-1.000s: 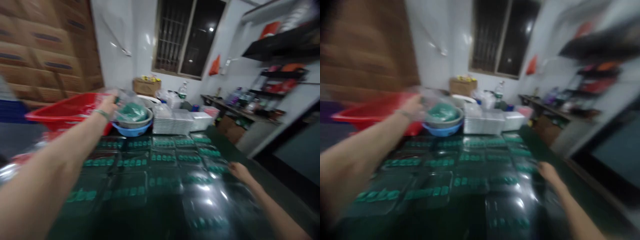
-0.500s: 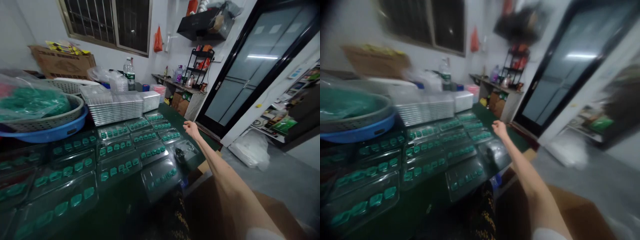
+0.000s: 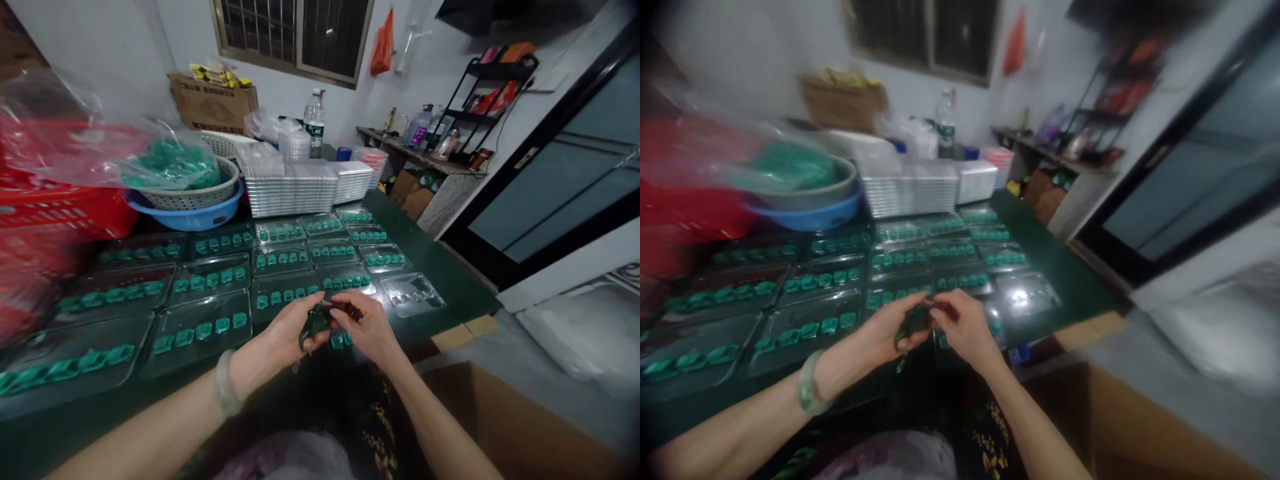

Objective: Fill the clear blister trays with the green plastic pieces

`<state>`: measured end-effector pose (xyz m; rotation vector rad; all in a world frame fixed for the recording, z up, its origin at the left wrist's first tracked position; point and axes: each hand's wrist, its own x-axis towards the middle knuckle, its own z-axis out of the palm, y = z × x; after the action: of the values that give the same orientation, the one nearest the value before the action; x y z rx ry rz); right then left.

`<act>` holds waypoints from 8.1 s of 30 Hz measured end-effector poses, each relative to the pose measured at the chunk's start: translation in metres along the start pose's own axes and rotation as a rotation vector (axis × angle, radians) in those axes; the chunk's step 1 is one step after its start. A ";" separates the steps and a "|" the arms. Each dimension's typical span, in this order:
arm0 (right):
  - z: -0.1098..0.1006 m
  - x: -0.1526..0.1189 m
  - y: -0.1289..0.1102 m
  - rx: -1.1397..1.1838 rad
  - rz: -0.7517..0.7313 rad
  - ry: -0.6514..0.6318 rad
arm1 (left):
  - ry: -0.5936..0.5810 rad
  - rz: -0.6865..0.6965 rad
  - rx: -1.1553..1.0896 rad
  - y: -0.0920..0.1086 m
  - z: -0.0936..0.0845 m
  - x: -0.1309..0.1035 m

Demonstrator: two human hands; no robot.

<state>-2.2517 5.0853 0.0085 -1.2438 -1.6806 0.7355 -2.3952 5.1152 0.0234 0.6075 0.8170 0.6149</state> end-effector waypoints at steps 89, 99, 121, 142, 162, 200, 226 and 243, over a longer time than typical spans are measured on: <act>0.016 -0.018 0.008 0.277 0.182 0.007 | -0.189 -0.199 -0.270 -0.016 -0.034 -0.017; 0.002 -0.035 0.002 -0.077 -0.059 0.031 | -0.185 -0.267 -0.184 -0.027 -0.021 -0.001; -0.122 -0.007 0.131 -0.751 0.183 0.128 | -0.027 -0.260 -0.252 -0.016 -0.018 -0.002; -0.023 -0.004 -0.003 -0.430 -0.285 -0.317 | -0.138 -0.101 -0.042 -0.026 -0.010 0.000; -0.013 -0.012 0.012 -0.067 -0.042 -0.115 | 0.080 0.004 0.067 -0.031 -0.006 0.007; -0.016 -0.037 0.018 -0.091 0.077 0.193 | -0.062 -0.065 -0.104 -0.038 -0.004 0.014; -0.144 -0.016 0.119 -0.915 0.154 0.066 | -0.059 -0.168 -0.247 -0.025 -0.008 0.011; -0.149 -0.026 0.109 -0.820 0.098 0.065 | -0.132 -0.140 -0.231 -0.029 -0.014 0.015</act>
<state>-2.0692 5.0888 -0.0285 -1.8831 -1.9446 0.0188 -2.3908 5.1100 -0.0108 0.3725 0.6475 0.5265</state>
